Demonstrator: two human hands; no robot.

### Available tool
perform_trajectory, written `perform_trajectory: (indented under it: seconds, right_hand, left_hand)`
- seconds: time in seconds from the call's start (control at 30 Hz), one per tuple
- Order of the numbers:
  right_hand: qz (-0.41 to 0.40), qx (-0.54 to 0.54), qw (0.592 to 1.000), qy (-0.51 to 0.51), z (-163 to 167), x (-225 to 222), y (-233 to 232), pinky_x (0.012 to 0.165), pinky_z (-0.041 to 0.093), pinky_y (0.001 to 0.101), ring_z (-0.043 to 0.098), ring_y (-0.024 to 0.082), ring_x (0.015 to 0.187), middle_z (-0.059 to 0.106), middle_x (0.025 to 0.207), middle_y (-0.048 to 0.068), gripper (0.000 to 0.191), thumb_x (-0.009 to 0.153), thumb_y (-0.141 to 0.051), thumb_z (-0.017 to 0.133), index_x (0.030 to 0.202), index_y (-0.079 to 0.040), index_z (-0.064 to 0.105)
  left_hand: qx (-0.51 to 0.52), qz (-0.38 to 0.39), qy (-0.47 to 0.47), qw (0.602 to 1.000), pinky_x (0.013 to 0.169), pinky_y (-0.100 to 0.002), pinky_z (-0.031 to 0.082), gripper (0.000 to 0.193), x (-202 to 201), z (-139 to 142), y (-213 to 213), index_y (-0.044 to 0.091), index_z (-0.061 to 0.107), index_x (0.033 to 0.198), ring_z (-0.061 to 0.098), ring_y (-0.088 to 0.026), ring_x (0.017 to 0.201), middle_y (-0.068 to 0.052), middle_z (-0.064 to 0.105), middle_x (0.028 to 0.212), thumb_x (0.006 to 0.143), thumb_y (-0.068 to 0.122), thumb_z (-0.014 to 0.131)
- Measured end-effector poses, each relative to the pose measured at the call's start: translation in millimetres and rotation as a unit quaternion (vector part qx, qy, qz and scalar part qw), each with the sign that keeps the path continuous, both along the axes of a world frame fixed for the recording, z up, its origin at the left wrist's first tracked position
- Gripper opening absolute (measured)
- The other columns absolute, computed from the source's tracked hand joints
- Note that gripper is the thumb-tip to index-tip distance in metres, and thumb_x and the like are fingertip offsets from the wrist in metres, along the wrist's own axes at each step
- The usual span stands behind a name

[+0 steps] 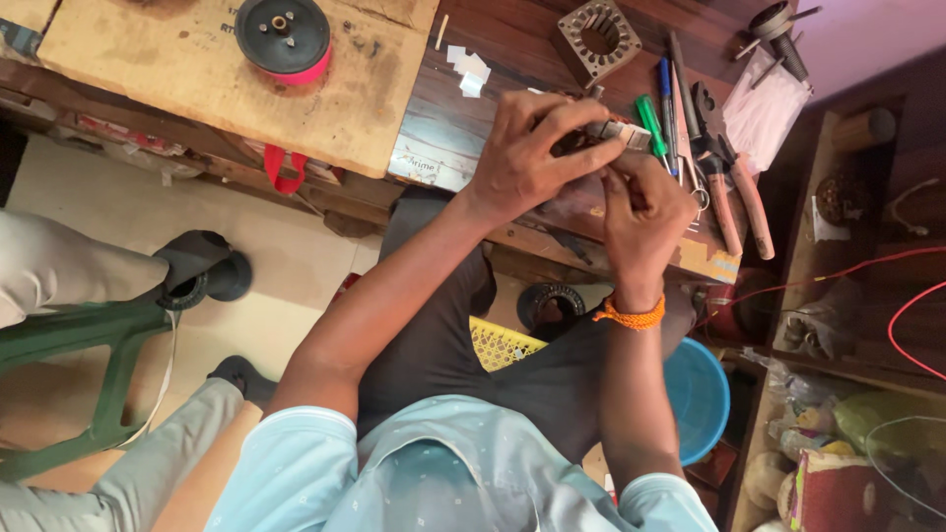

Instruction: The person sits at a workbench repairing an electric motor armature, using a green-handled screwdriver to work on the copper windings and turning the armature by hand to reach different sides. They continue adjusting the windings and components of the armature throughout the clip.

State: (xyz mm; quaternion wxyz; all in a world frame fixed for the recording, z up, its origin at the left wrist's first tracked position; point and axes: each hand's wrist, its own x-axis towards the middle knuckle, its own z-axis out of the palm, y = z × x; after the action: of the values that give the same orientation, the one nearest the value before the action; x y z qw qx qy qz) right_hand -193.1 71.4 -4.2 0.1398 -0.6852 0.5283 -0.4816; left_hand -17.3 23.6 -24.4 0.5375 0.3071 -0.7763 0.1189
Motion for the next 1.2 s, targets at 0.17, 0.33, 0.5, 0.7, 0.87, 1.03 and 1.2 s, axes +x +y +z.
perform_trajectory:
  seconds: [0.17,0.33,0.5,0.7,0.87,1.03,1.2]
  right_hand:
    - [-0.023,0.021,0.999,-0.035,-2,-3,10,0.058,0.036,0.0228,0.050,0.004,0.064,0.069,0.081,0.004,0.008,0.094,0.003,0.079,0.101,0.002,0.074]
    - [0.026,0.022,0.999,0.020,28,-14,20,0.063,0.040,0.0244,0.054,0.009,0.071,0.071,0.091,0.007,0.011,0.095,0.001,0.081,0.105,0.001,0.076]
    - [0.064,0.022,0.995,0.068,60,-10,12,0.063,0.039,0.0260,0.053,0.010,0.069,0.070,0.090,0.007,0.011,0.097,0.000,0.079,0.107,0.001,0.076]
    - [0.064,0.015,0.989,0.135,72,12,-39,0.057,0.034,0.0268,0.046,0.011,0.061,0.061,0.072,0.007,0.006,0.096,-0.001,0.081,0.099,0.001,0.076]
    - [0.149,0.119,0.981,0.022,75,11,-62,0.058,0.033,0.0215,0.045,0.001,0.068,0.065,0.081,-0.004,0.004,0.097,0.002,0.075,0.101,0.001,0.076]
    - [0.154,0.159,0.974,-0.049,67,-1,-66,0.061,0.035,0.0188,0.049,-0.001,0.071,0.065,0.083,-0.004,0.003,0.101,0.001,0.074,0.101,0.004,0.074]
    - [0.210,0.139,0.963,-0.091,48,-14,-74,0.071,0.045,0.0184,0.058,0.001,0.081,0.071,0.094,-0.001,0.002,0.103,0.002,0.073,0.104,0.004,0.072]
  left_hand:
    - [-0.052,-0.002,-0.003,0.999,0.079,-0.035,0.045,0.022,2,1,1,0.016,0.078,0.112,0.057,-0.016,0.091,0.005,0.062,0.104,0.090,0.018,0.078]
    - [-0.034,-0.035,0.063,0.997,0.061,-0.032,0.048,0.017,-1,2,2,0.006,0.071,0.102,0.063,-0.017,0.071,-0.001,0.062,0.085,0.092,0.010,0.084]
    - [0.007,-0.032,0.108,0.994,0.059,-0.035,0.048,0.018,0,2,4,0.006,0.068,0.094,0.062,-0.021,0.066,-0.004,0.060,0.079,0.088,0.007,0.084]
    - [0.031,-0.026,0.142,0.989,0.061,-0.037,0.050,0.018,0,-2,1,0.007,0.062,0.089,0.063,-0.025,0.066,-0.006,0.063,0.081,0.086,0.007,0.079]
    - [0.069,-0.030,0.154,0.985,0.061,-0.038,0.050,0.021,-1,-5,-2,0.008,0.057,0.086,0.064,-0.024,0.065,-0.004,0.059,0.077,0.088,0.009,0.079]
    - [0.065,-0.033,0.146,0.987,0.060,-0.037,0.050,0.021,-2,-7,-4,0.008,0.057,0.085,0.064,-0.023,0.064,-0.004,0.059,0.075,0.088,0.009,0.078]
    - [0.047,-0.025,0.133,0.990,0.061,-0.037,0.051,0.021,-2,-5,-3,0.008,0.057,0.086,0.063,-0.023,0.065,-0.005,0.058,0.075,0.089,0.008,0.078]
